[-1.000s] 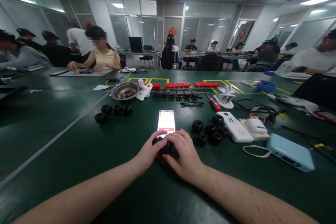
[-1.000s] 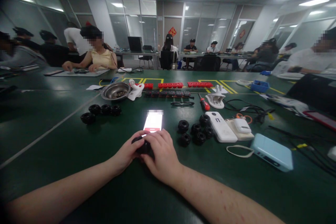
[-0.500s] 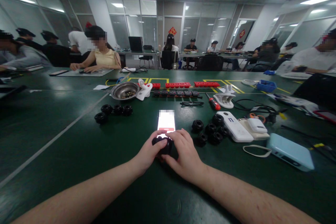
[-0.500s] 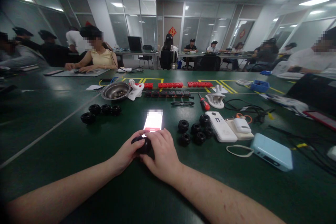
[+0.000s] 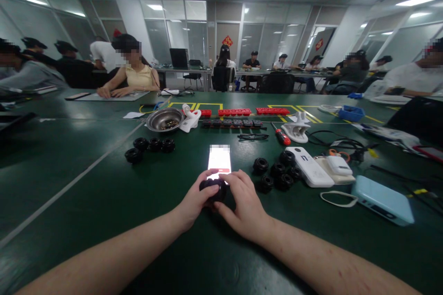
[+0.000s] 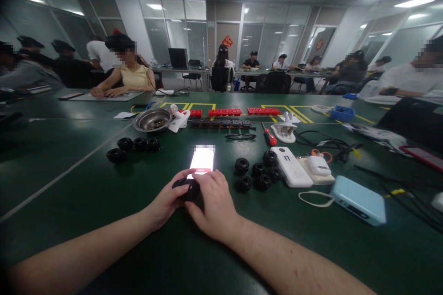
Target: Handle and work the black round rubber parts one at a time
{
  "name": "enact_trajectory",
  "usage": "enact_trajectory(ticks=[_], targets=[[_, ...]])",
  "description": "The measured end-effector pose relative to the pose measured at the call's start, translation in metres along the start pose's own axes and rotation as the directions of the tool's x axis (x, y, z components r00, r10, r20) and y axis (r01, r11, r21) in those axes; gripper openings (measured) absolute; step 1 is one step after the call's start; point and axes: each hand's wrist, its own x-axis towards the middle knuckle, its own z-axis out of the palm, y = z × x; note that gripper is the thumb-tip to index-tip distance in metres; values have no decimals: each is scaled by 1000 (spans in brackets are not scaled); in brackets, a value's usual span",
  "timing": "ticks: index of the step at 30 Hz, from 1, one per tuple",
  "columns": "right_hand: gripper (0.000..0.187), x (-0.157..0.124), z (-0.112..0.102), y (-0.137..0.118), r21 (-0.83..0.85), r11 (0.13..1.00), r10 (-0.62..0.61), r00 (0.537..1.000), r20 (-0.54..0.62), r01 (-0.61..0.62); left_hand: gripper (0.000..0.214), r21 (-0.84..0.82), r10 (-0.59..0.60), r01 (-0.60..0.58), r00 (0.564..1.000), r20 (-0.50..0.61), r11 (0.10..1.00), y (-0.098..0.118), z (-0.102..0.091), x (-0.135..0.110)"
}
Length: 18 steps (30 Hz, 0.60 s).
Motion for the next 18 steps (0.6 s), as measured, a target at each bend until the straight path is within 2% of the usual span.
enact_trajectory(ticks=[3, 5, 9, 13, 16, 18], targets=[[39, 1, 1, 2, -11, 999, 33, 999, -23, -34, 57, -10, 8, -8, 1000, 8, 1000, 0, 0, -2], [34, 1, 1, 3, -3, 1000, 1, 1000, -14, -1, 57, -3, 9, -9, 1000, 16, 1000, -2, -1, -1], [38, 1, 0, 2, 14, 998, -57, 998, 7, 57, 53, 47, -4, 4, 1000, 12, 999, -4, 0, 2], [46, 1, 0, 1, 5, 1000, 15, 1000, 1, -15, 50, 33, 17, -17, 1000, 2, 999, -3, 0, 1], [40, 2, 0, 1, 0, 999, 54, 999, 0, -54, 58, 0, 36, -36, 999, 15, 999, -1, 0, -1], [35, 2, 0, 2, 7, 1000, 22, 1000, 8, -22, 59, -13, 18, -17, 999, 39, 1000, -1, 0, -1]])
